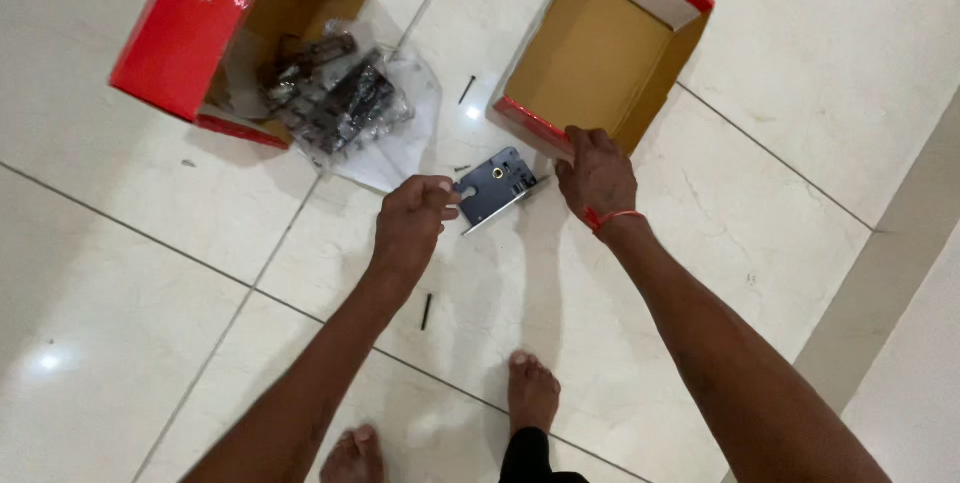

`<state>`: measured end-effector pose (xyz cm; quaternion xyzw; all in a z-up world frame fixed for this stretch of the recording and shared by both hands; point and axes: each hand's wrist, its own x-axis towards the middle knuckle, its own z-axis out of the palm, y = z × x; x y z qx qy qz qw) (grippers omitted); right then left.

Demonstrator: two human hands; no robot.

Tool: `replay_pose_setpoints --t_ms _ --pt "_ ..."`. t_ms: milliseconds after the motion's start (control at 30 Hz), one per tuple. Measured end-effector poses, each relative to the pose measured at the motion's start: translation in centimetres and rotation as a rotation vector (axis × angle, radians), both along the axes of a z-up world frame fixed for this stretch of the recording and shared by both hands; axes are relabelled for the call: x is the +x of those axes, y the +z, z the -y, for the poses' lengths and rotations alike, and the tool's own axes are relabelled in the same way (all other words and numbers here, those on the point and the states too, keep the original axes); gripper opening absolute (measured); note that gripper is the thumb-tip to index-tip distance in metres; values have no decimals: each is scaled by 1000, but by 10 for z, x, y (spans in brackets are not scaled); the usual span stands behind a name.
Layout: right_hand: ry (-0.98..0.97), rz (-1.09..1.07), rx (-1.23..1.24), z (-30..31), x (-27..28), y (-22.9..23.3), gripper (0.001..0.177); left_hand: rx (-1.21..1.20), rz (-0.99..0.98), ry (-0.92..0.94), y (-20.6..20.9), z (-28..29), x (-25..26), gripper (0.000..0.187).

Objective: The person picks up metal door lock components from the floor and places them into a large red box, then moves the box to a side table and continues sorting hardware items on a bed.

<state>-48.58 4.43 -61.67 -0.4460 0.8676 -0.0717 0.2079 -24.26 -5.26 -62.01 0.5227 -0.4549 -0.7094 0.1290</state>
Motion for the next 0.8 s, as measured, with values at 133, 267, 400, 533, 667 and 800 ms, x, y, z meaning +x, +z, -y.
replay_pose_setpoints --t_ms 133,267,400,533,667,800 --pt "71 -125 -24 -34 15 3 21 -37 4 -64 -39 -6 -22 23" --pt "200 -107 99 -55 -4 17 21 -195 69 -179 -43 13 -58 23" --pt "232 3 174 -76 -35 19 27 -173 173 -307 -45 33 -95 25" --pt "368 -64 402 -99 -55 12 30 -357 128 -444 -65 33 -137 28" --pt "304 35 649 -110 -75 16 42 -547 86 -664 -53 21 -177 31" --pt "223 128 940 -75 -78 25 60 -775 194 -766 -16 42 -152 37"
